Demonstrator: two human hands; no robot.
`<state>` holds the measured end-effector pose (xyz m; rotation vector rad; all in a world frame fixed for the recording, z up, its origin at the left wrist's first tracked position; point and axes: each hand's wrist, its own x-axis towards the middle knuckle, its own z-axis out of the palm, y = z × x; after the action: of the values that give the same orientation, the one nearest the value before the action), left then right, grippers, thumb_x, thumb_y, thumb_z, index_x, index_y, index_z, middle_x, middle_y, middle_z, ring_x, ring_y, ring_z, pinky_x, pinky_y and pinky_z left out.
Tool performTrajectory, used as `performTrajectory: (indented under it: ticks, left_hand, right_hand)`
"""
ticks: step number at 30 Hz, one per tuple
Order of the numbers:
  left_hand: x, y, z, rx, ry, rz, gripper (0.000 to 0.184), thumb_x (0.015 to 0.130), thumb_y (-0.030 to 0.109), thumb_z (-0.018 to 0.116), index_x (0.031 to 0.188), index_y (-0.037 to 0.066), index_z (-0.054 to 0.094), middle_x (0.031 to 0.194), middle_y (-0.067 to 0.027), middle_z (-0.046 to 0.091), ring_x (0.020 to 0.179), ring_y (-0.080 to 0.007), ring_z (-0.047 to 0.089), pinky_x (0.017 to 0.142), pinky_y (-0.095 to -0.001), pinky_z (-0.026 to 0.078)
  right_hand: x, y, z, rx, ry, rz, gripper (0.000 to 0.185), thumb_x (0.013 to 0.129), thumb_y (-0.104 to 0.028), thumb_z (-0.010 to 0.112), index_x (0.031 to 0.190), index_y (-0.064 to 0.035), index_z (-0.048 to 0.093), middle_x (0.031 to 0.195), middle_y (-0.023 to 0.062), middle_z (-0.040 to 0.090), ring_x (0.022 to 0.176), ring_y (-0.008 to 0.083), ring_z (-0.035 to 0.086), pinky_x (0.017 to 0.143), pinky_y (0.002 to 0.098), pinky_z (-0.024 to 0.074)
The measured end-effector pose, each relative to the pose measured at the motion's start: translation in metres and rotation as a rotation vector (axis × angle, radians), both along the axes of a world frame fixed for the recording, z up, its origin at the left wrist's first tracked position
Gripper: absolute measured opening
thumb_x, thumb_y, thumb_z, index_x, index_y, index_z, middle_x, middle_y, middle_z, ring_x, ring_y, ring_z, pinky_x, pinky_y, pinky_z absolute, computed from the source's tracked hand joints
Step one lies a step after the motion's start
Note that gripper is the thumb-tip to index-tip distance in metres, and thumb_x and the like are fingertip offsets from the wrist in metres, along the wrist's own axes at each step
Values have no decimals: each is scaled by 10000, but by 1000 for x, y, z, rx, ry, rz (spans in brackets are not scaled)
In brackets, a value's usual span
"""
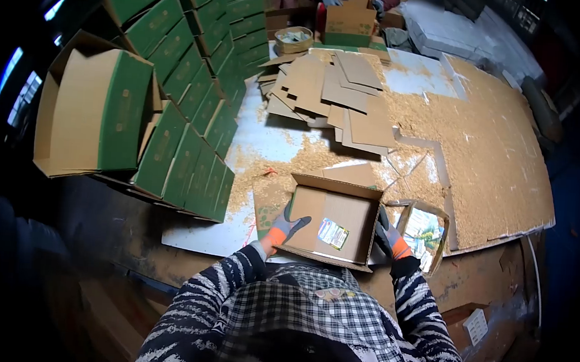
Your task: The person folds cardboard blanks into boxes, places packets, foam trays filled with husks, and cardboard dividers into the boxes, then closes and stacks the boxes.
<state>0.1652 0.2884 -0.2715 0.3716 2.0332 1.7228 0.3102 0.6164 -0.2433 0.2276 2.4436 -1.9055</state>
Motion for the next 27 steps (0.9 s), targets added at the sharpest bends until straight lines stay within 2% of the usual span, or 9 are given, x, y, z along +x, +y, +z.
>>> performTrajectory:
  ticks: [3, 8, 11, 13, 16, 18, 22, 24, 27]
  left_hand:
    - [4, -3, 8, 13, -192, 71, 667, 838, 364, 759, 1358, 35, 501, 1192, -124, 651, 1068, -194, 607, 909, -326, 479]
    - [3, -3, -2, -76, -2, 9, 707, 879, 478, 677, 1404, 58, 459, 1286, -146, 603, 1153, -240, 585, 959, -336, 449]
    - [11, 0, 22, -145, 41, 12, 754, 887, 489, 661, 1441, 48, 402, 1372, -152, 540, 1244, -237, 525, 1013, -337, 411]
    - [9, -2, 13, -79, -9, 38, 633, 965, 430, 573, 1459, 79, 390, 1352, -78, 562, 1234, -184, 512, 1018, -326, 407]
    - [1, -20, -2, 386, -293, 39, 547, 1037, 375, 431, 1475, 54, 364, 1430, -62, 474, 1307, -188, 437, 1091, -302, 322]
    - [7, -28, 81, 724, -624, 165, 530, 1054, 334, 391, 1481, 23, 341, 1500, -69, 385, 1386, -189, 342, 1154, -305, 236]
    - [32, -120, 261, 614, 405, 40, 517, 953, 226, 572, 1379, -42, 451, 1313, -164, 564, 1211, -235, 550, 1052, -364, 410]
    - [29, -169, 326, 423, 1067, 535, 387, 871, 232, 638, 1156, -29, 622, 1109, -101, 655, 1004, -200, 627, 904, -336, 498]
    - [-5, -243, 383, 582, 1417, 1016, 447, 964, 99, 498, 1394, -5, 437, 1309, -86, 534, 1174, -188, 514, 1058, -319, 376]
  right_hand:
    - [-4, -20, 12, -450, -32, -105, 875, 909, -409, 652, 1557, -113, 144, 1541, 100, 303, 1312, 230, 423, 1043, 340, 388]
    - [-11, -59, 40, -287, -86, -323, 804, 850, -237, 717, 1490, -58, 265, 1322, 83, 530, 1105, 195, 558, 867, 318, 501]
    - [-18, -43, -64, -264, -51, -423, 718, 791, -129, 767, 1402, -19, 407, 1214, 83, 600, 1017, 209, 592, 859, 341, 502]
    - [-8, -71, 17, -351, -54, -476, 836, 736, -32, 776, 1457, -41, 351, 1171, 127, 601, 981, 233, 609, 858, 358, 518]
    - [-12, -64, 26, -564, 174, -363, 831, 752, -50, 745, 1476, -80, 339, 1337, 101, 527, 1191, 249, 539, 989, 369, 460]
    - [-20, -62, 77, -535, 223, -296, 734, 792, -103, 728, 1437, -69, 381, 1284, 99, 553, 1137, 247, 563, 958, 374, 479]
    - [-62, -34, 129, -277, 263, 22, 491, 884, -182, 665, 1314, -21, 491, 1241, 127, 579, 1104, 226, 586, 940, 363, 488]
    - [-88, -72, 216, -722, 320, -36, 390, 936, -164, 598, 1281, 1, 521, 1259, 137, 585, 1133, 221, 583, 966, 350, 481]
    - [-132, -116, 312, -876, 662, 109, 385, 978, -135, 519, 1332, 14, 492, 1288, 141, 575, 1166, 226, 569, 1005, 330, 464]
